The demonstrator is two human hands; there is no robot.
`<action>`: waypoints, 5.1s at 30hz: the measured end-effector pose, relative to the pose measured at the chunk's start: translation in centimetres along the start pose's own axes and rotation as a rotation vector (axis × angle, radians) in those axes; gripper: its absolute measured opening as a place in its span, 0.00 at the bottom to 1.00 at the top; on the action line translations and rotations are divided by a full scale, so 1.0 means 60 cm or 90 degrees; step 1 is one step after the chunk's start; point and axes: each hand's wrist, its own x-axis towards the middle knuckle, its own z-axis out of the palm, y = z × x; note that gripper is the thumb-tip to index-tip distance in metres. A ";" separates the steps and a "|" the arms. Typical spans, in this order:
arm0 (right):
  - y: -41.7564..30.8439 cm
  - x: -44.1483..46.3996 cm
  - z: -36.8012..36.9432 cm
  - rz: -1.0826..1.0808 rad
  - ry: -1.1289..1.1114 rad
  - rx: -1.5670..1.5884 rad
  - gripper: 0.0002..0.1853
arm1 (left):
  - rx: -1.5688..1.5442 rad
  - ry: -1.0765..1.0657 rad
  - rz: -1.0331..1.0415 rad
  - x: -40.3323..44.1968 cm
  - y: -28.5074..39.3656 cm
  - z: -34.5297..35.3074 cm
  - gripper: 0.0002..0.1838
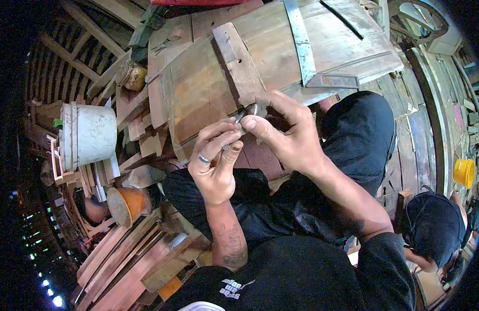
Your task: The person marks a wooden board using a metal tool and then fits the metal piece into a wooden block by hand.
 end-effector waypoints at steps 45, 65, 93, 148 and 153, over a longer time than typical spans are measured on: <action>-0.020 -0.004 0.002 0.136 -0.115 0.167 0.09 | -0.215 0.149 -0.325 -0.006 -0.014 0.005 0.24; -0.005 -0.007 0.023 -0.047 -0.073 -0.030 0.09 | 0.228 0.019 0.017 -0.024 -0.017 -0.026 0.13; -0.090 0.012 -0.035 0.363 -0.106 -0.332 0.24 | 0.188 0.050 0.012 0.070 -0.104 -0.099 0.08; -0.048 -0.007 0.004 -0.060 -0.179 -0.610 0.31 | 0.284 -0.006 -0.100 0.064 -0.090 -0.076 0.10; -0.050 0.004 -0.018 0.056 -0.163 -0.555 0.30 | 0.284 0.000 -0.068 0.066 -0.090 -0.072 0.10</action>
